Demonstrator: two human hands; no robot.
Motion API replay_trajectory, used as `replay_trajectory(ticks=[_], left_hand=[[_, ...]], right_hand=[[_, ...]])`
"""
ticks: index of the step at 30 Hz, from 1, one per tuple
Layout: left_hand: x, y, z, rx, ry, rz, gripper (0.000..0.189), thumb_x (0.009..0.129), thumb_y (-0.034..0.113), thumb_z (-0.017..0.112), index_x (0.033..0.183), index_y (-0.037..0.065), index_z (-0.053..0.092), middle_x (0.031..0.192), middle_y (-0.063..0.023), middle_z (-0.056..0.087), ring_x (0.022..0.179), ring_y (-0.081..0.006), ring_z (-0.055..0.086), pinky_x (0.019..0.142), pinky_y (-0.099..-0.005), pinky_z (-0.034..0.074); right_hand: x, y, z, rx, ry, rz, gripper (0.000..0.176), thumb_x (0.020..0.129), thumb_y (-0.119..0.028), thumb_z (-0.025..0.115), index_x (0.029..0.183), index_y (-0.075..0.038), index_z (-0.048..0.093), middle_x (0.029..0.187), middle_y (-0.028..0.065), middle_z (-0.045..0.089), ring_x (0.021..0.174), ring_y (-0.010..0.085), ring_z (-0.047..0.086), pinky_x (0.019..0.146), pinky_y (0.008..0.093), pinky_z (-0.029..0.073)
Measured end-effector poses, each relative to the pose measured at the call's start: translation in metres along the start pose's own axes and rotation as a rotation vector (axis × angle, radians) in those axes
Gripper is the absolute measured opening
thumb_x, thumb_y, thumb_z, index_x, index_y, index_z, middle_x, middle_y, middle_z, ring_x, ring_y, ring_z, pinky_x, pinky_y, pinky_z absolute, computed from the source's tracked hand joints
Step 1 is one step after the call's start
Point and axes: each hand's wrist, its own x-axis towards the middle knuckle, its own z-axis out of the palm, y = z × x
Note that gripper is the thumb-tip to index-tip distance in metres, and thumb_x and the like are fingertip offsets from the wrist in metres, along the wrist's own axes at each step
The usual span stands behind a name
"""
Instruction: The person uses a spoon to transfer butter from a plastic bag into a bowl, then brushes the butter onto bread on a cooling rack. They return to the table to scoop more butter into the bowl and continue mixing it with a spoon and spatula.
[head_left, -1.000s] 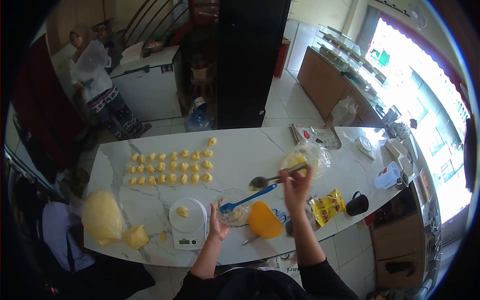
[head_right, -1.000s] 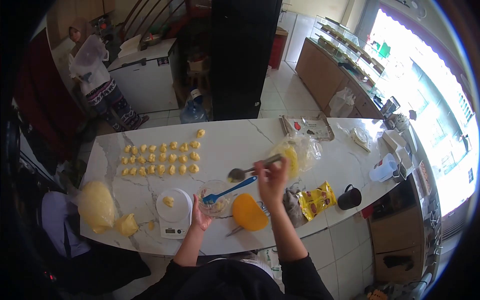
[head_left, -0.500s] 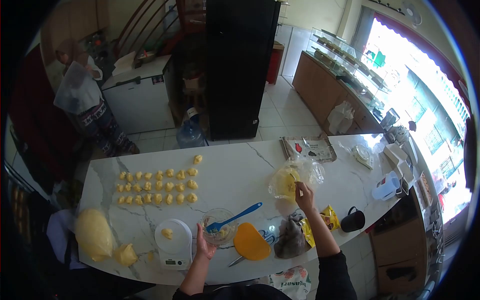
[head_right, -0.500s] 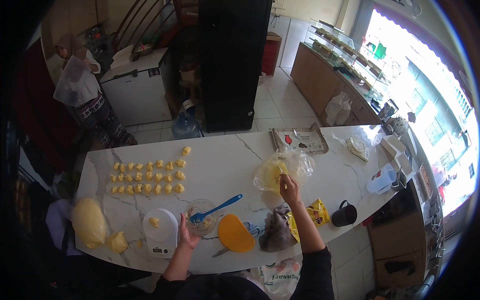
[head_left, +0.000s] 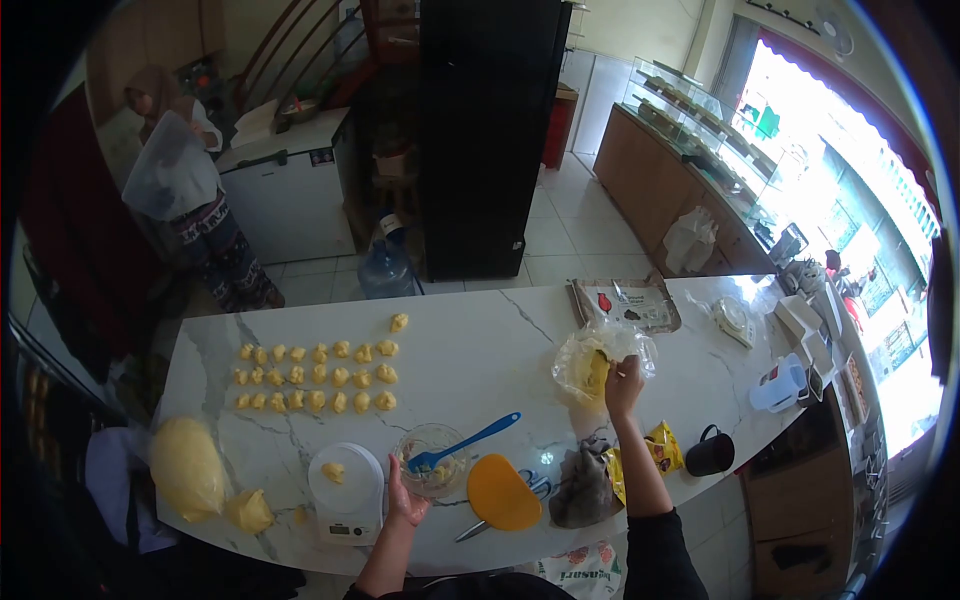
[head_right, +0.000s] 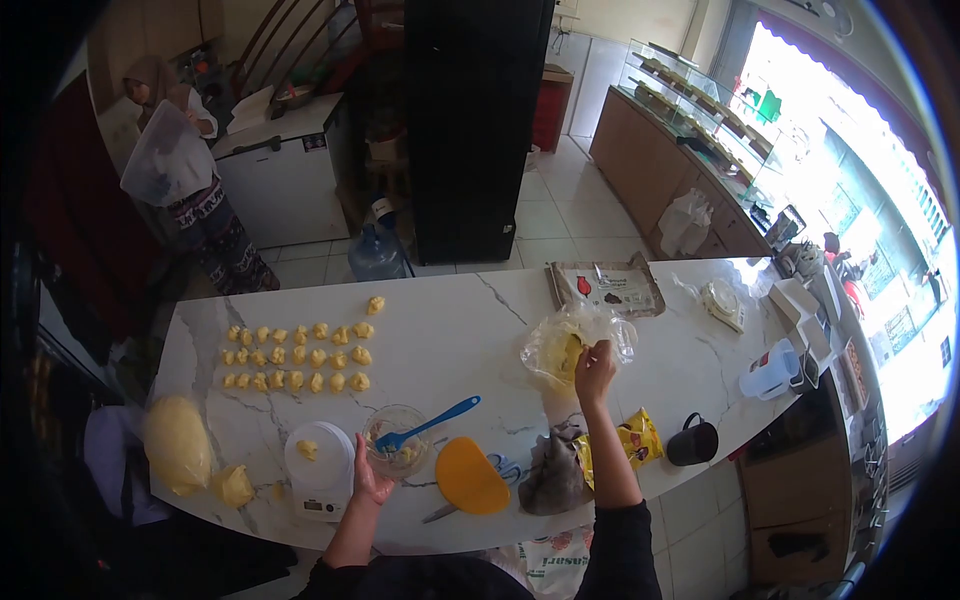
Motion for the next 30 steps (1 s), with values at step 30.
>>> replay_trajectory(ticks=[30], left_hand=[[0.017, -0.029, -0.05, 0.61, 0.337, 0.211, 0.059, 0.081, 0.046, 0.029, 0.123, 0.005, 0.018, 0.124, -0.0097, 0.026, 0.111, -0.0199, 0.03, 0.09, -0.0299, 0.027]], right_hand=[[-0.016, 0.029, -0.008, 0.905, 0.175, 0.605, 0.011, 0.073, 0.004, 0.041, 0.08, -0.002, 0.036, 0.073, 0.0138, 0.05, 0.064, 0.02, 0.055, 0.055, 0.03, 0.052]])
